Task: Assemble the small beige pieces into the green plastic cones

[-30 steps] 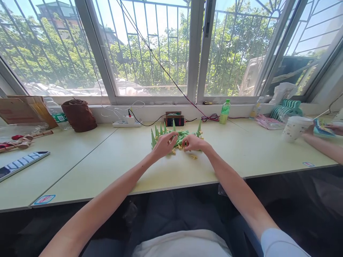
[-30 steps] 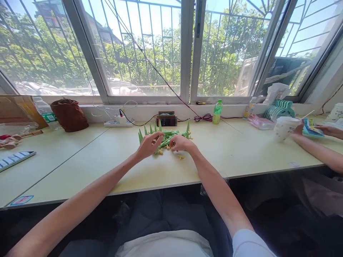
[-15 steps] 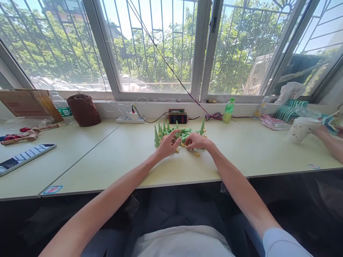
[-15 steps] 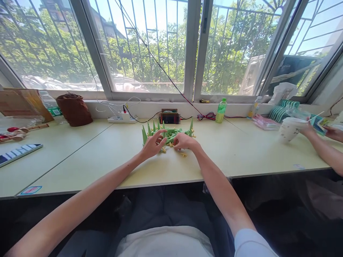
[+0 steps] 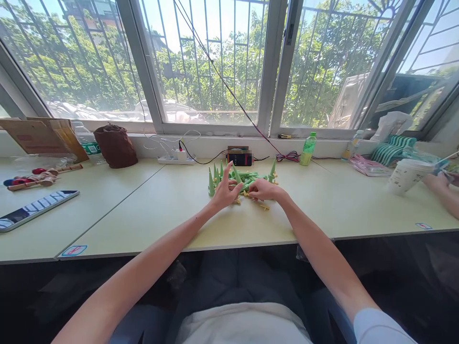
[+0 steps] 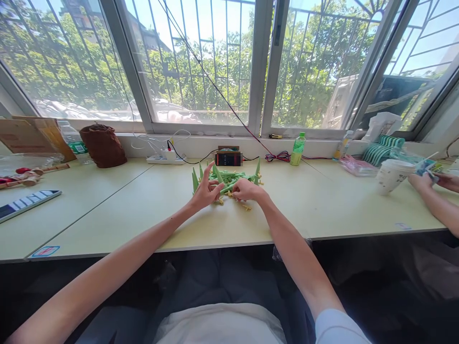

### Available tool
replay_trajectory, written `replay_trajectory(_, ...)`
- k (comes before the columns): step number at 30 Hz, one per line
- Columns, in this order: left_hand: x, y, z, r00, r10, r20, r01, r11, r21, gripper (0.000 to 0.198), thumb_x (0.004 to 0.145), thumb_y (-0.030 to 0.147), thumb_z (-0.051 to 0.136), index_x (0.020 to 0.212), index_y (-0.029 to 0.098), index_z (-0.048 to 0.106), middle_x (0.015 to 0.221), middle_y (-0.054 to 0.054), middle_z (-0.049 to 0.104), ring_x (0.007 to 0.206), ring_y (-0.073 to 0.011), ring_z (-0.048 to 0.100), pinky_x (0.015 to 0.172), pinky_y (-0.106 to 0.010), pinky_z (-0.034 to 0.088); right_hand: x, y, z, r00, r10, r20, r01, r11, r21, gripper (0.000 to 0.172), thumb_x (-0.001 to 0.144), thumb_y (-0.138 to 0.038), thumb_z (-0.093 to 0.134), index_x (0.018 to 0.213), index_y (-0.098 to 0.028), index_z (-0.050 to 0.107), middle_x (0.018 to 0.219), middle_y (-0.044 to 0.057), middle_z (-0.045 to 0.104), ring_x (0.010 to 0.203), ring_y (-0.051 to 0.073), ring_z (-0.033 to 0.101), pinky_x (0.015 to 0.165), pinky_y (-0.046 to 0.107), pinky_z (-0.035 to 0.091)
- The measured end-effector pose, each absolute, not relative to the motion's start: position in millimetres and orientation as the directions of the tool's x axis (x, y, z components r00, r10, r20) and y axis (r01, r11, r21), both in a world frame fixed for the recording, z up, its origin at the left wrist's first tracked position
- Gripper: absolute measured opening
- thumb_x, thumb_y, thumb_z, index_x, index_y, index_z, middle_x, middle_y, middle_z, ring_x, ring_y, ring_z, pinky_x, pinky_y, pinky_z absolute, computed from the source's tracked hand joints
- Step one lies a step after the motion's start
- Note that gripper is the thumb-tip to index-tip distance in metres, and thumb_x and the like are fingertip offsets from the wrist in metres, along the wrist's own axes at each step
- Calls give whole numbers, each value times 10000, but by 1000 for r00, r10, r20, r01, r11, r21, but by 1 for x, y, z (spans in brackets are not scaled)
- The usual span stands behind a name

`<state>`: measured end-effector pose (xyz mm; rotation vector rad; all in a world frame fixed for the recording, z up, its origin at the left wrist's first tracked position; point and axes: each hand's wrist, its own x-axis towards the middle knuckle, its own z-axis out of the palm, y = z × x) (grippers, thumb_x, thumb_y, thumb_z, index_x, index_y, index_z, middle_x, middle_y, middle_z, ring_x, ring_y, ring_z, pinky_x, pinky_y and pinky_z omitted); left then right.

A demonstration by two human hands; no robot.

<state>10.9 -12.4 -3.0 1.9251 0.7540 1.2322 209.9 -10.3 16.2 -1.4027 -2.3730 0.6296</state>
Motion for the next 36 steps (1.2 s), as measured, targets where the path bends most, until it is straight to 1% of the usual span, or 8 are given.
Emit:
replay_trajectory(3, 11, -12, -3, 376, 820, 431, 108, -501, 858, 777, 841, 362, 624, 1479, 264, 191, 659, 85, 497, 402, -53, 515, 384, -150, 368, 210, -9, 15, -486, 871, 76, 735, 454, -503, 221, 788, -160, 504, 591, -156, 604, 558, 12, 634, 455, 109, 530, 531, 241, 429)
replay_trajectory(6, 10, -13, -2, 385, 855, 347, 166, -434, 886, 726, 806, 400, 661, 1408, 190, 314, 667, 55, 550, 398, -76, 520, 348, -176, 362, 210, -9, 14, -488, 866, 109, 722, 471, -507, 264, 811, -151, 472, 557, -163, 545, 571, 19, 639, 453, 103, 528, 565, 242, 437)
replay_trajectory(10, 11, -15, -1, 423, 842, 336, 223, -456, 862, 424, 771, 450, 685, 1041, 156, 542, 633, 20, 587, 388, -95, 512, 327, -210, 352, 207, -12, 16, -472, 864, 177, 695, 488, -529, 269, 841, -168, 447, 577, -169, 501, 587, 14, 627, 447, 95, 507, 535, 232, 402)
replay_trajectory(14, 11, -20, 1, 459, 808, 368, 255, -517, 817, 297, 804, 441, 647, 753, 190, 496, 509, 44, 538, 368, -93, 496, 381, -222, 393, 202, -15, 22, -419, 853, 312, 695, 522, -495, 308, 862, -191, 441, 562, -168, 504, 521, 1, 571, 491, 100, 490, 590, 231, 387)
replay_trajectory(17, 12, -23, 2, 457, 809, 371, 258, -520, 814, 299, 811, 432, 641, 723, 196, 480, 488, 51, 536, 355, -88, 484, 404, -229, 412, 200, -16, 25, -359, 845, 397, 699, 525, -486, 319, 859, -205, 449, 547, -168, 508, 504, 2, 559, 522, 108, 485, 615, 234, 378)
replay_trajectory(21, 12, -24, 4, 450, 821, 352, 235, -489, 840, 328, 787, 464, 665, 738, 199, 478, 526, 42, 565, 371, -99, 511, 368, -222, 380, 200, -17, 26, -289, 847, 447, 653, 516, -554, 302, 862, -246, 446, 574, -174, 496, 505, -3, 556, 521, 113, 495, 589, 228, 379)
replay_trajectory(28, 13, -18, 1, 413, 842, 348, 204, -458, 865, 367, 808, 526, 628, 747, 205, 463, 515, 39, 571, 384, -129, 559, 346, -227, 391, 200, -19, 27, -268, 867, 421, 567, 495, -659, 275, 860, -301, 440, 620, -177, 490, 542, -11, 576, 442, 97, 489, 551, 228, 412)
replay_trajectory(36, 13, -6, -3, 394, 848, 355, 63, -410, 910, 376, 842, 508, 594, 704, 208, 413, 519, 52, 455, 450, -159, 610, 345, -247, 441, 200, -18, 25, -287, 859, 423, 507, 511, -694, 276, 862, -338, 453, 641, -177, 489, 538, -14, 571, 424, 92, 482, 502, 221, 396)
